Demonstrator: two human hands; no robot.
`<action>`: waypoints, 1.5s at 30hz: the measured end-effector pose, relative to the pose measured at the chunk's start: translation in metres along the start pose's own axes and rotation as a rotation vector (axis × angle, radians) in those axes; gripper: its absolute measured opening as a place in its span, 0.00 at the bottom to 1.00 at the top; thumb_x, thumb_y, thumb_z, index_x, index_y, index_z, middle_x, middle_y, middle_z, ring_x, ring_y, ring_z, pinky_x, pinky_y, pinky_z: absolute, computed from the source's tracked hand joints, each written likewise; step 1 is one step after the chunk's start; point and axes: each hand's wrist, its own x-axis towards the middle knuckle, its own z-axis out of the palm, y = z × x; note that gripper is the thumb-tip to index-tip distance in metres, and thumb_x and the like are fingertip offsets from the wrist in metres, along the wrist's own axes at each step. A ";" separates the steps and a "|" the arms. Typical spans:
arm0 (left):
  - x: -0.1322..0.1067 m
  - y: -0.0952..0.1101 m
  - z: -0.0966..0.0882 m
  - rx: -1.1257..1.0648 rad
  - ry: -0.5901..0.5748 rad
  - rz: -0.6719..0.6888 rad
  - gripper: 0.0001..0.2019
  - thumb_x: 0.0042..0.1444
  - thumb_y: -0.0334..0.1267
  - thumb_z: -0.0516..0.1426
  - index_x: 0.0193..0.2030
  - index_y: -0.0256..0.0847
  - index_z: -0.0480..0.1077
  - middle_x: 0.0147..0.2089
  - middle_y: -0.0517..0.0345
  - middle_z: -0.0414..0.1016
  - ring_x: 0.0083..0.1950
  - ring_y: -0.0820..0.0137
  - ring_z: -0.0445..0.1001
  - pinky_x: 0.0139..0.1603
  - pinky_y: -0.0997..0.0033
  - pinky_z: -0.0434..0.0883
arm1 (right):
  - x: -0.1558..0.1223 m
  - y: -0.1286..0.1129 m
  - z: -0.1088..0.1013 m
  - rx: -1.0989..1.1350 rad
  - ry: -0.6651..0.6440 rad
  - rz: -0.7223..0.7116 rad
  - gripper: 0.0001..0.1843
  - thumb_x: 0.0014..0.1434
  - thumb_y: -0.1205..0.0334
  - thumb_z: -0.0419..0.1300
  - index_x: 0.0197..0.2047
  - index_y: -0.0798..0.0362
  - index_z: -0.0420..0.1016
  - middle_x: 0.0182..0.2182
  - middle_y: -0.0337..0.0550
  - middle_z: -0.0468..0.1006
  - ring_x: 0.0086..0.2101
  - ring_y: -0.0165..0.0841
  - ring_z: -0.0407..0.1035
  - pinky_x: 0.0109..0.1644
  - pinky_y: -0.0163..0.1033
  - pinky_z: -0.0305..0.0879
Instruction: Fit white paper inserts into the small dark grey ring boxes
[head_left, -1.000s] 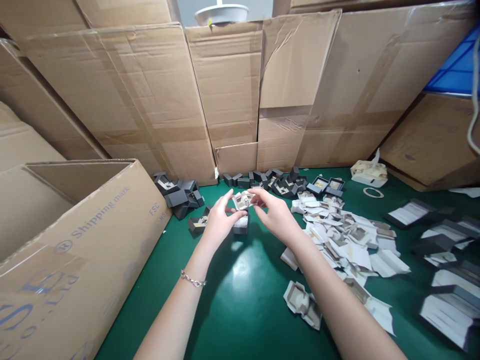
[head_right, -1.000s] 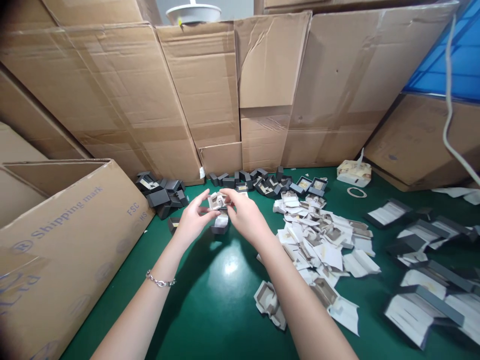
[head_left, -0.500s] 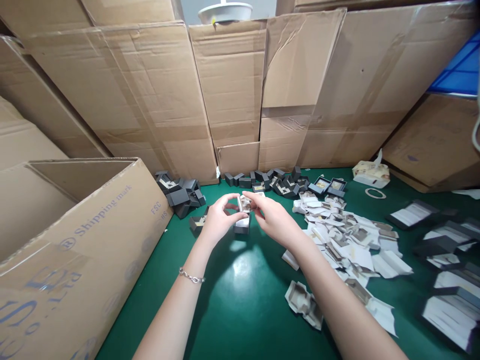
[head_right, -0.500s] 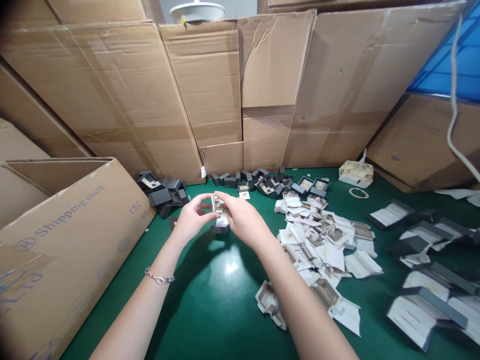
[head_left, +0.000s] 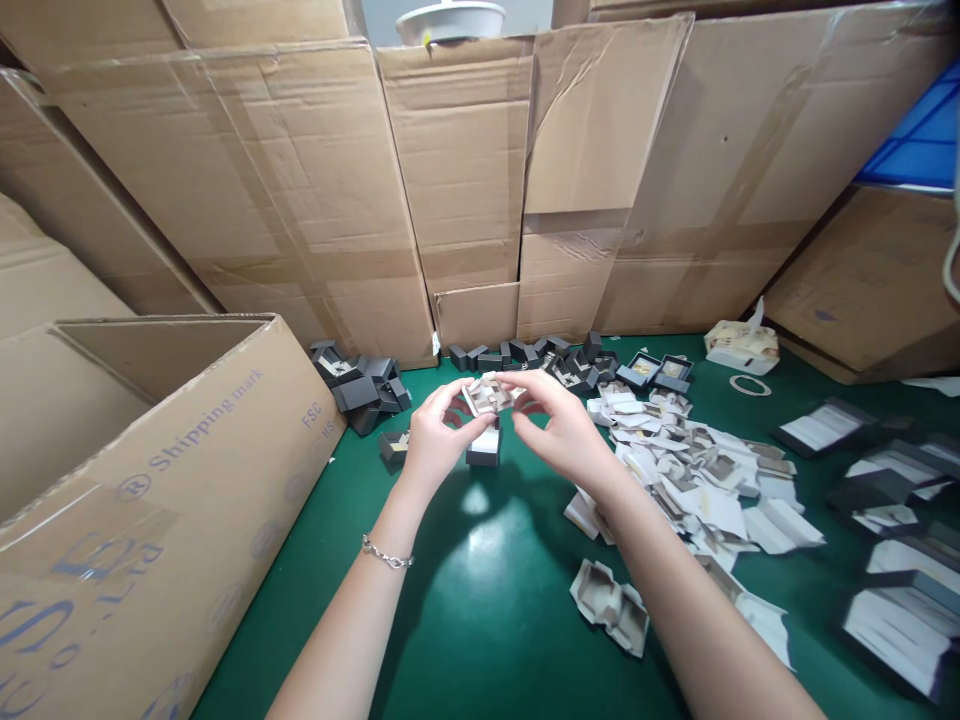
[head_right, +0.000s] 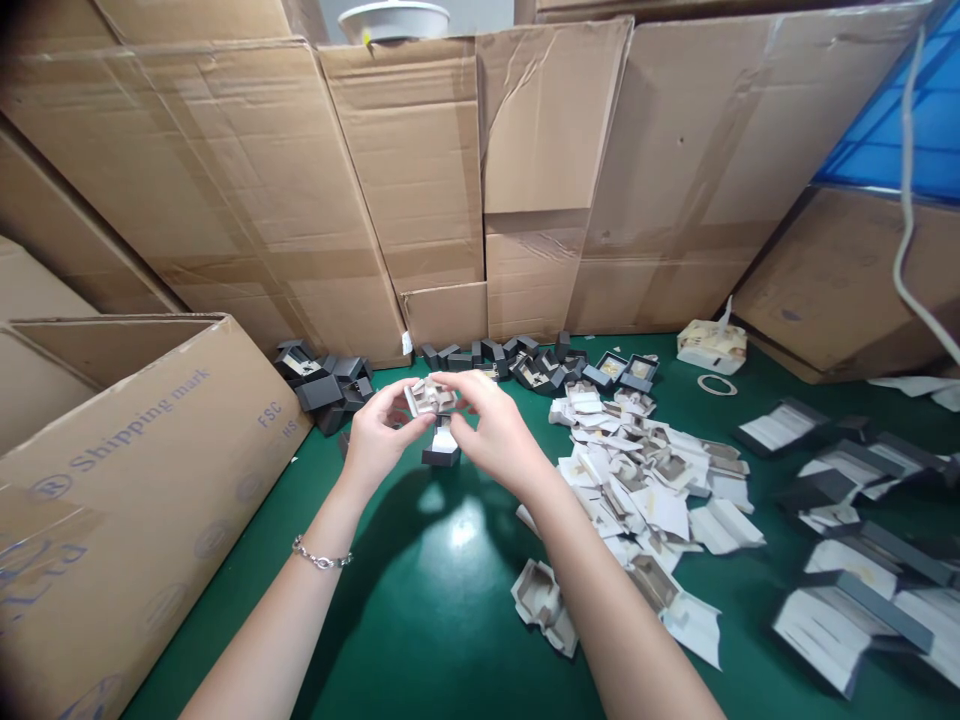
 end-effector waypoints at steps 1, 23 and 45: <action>0.000 -0.001 0.001 -0.072 0.012 -0.034 0.21 0.45 0.43 0.63 0.48 0.42 0.71 0.44 0.53 0.74 0.40 0.66 0.72 0.40 0.70 0.69 | 0.001 0.001 -0.001 0.074 0.054 0.041 0.23 0.52 0.71 0.52 0.51 0.48 0.69 0.48 0.43 0.70 0.38 0.29 0.70 0.42 0.36 0.68; -0.004 0.006 0.022 -0.926 -0.141 -0.539 0.18 0.40 0.40 0.67 0.40 0.37 0.74 0.34 0.59 0.74 0.33 0.77 0.71 0.35 0.77 0.67 | -0.002 0.013 0.018 -0.093 0.255 -0.127 0.19 0.53 0.67 0.56 0.50 0.50 0.71 0.48 0.47 0.73 0.49 0.36 0.67 0.52 0.45 0.67; -0.009 0.002 0.024 -0.941 -0.318 -0.636 0.15 0.44 0.43 0.65 0.38 0.39 0.76 0.37 0.56 0.75 0.36 0.75 0.71 0.38 0.75 0.68 | -0.007 0.028 0.024 -0.330 0.230 -0.219 0.25 0.52 0.72 0.53 0.54 0.51 0.67 0.48 0.46 0.74 0.49 0.37 0.68 0.56 0.46 0.65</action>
